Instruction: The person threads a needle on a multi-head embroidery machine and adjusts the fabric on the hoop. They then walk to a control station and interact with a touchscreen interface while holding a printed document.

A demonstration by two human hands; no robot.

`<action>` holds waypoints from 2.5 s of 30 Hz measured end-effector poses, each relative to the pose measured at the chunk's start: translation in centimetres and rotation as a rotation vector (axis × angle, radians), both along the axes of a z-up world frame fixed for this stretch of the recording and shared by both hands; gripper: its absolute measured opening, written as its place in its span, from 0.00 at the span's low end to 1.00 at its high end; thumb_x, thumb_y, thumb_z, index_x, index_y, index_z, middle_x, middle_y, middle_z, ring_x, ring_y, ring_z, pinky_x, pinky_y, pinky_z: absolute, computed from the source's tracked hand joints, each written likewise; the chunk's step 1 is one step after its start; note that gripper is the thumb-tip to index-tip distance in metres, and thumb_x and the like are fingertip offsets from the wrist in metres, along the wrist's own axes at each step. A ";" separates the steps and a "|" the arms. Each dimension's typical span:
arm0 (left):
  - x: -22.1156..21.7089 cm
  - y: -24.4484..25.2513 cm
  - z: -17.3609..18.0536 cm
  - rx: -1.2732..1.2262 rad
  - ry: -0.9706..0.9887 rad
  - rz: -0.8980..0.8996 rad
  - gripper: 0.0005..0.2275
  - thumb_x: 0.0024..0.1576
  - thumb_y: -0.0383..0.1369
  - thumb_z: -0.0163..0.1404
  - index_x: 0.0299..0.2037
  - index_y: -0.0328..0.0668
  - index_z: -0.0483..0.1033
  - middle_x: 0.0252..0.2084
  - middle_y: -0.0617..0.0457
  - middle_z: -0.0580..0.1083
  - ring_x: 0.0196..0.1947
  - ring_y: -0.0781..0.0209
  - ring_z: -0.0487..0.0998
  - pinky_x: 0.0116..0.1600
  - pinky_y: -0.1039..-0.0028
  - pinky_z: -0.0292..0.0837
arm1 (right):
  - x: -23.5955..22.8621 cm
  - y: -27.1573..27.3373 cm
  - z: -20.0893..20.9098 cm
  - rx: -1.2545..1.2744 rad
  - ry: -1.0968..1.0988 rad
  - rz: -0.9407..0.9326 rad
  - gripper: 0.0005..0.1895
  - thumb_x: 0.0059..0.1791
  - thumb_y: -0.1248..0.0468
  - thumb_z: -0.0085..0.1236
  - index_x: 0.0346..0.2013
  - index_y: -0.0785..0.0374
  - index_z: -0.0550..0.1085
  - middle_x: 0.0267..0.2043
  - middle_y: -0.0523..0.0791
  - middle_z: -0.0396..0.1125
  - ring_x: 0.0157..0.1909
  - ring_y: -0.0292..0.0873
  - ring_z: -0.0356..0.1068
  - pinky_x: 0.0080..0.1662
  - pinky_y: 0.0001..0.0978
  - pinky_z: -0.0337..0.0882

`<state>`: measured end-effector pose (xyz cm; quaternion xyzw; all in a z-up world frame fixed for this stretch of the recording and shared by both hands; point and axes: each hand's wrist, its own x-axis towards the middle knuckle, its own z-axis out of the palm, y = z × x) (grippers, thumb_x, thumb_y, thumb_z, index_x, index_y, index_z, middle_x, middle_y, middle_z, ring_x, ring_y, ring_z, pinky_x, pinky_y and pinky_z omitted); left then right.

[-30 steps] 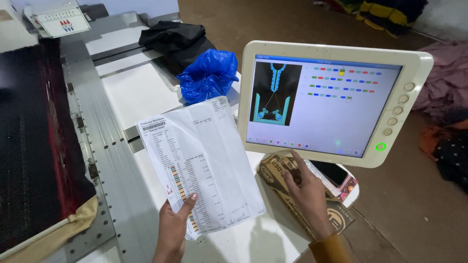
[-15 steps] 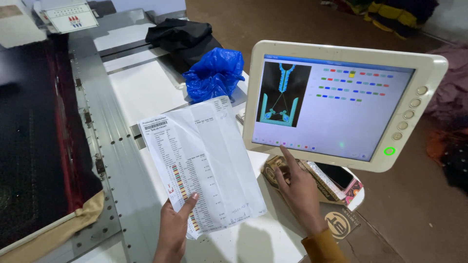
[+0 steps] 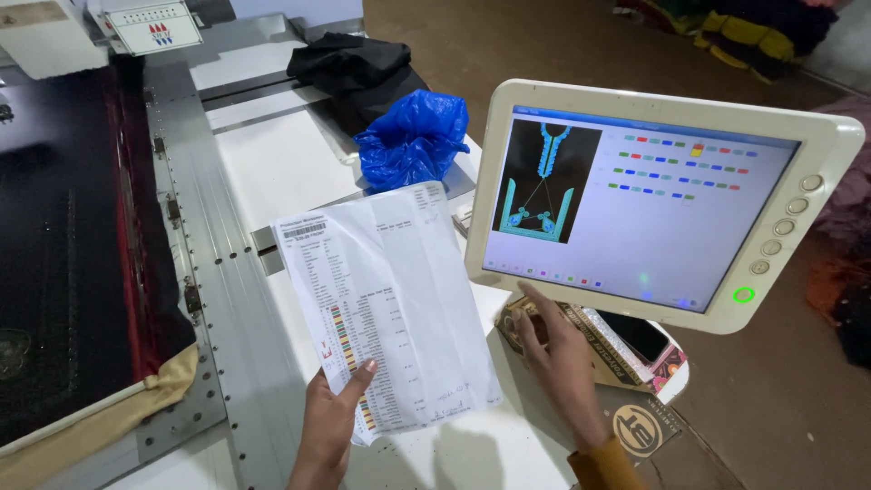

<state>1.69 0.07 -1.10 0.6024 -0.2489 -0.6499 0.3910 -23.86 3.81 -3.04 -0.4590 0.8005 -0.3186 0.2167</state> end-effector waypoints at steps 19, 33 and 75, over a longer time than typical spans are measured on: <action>-1.5 0.2 0.3 -0.010 0.037 -0.185 0.20 0.54 0.29 0.56 0.59 0.36 0.78 0.56 0.45 0.83 0.55 0.46 0.81 0.62 0.55 0.76 | 1.6 0.7 -0.4 -0.054 -0.922 -0.063 0.18 0.47 0.63 0.60 0.48 0.69 0.79 0.48 0.54 0.78 0.47 0.51 0.77 0.50 0.44 0.78; -1.4 0.7 -1.6 -0.055 0.071 -0.243 0.21 0.52 0.28 0.57 0.58 0.32 0.80 0.56 0.42 0.83 0.56 0.46 0.83 0.64 0.58 0.77 | 2.1 1.9 1.3 -0.036 -0.903 -0.132 0.21 0.46 0.64 0.62 0.52 0.70 0.80 0.48 0.54 0.80 0.43 0.52 0.77 0.41 0.41 0.77; 0.3 -0.7 -4.1 -0.137 0.131 -0.053 0.18 0.53 0.24 0.57 0.54 0.31 0.80 0.52 0.38 0.84 0.49 0.42 0.84 0.55 0.55 0.81 | 1.9 -0.6 -2.1 -0.128 -0.818 0.020 0.13 0.47 0.61 0.65 0.40 0.68 0.80 0.36 0.50 0.78 0.35 0.45 0.74 0.35 0.33 0.71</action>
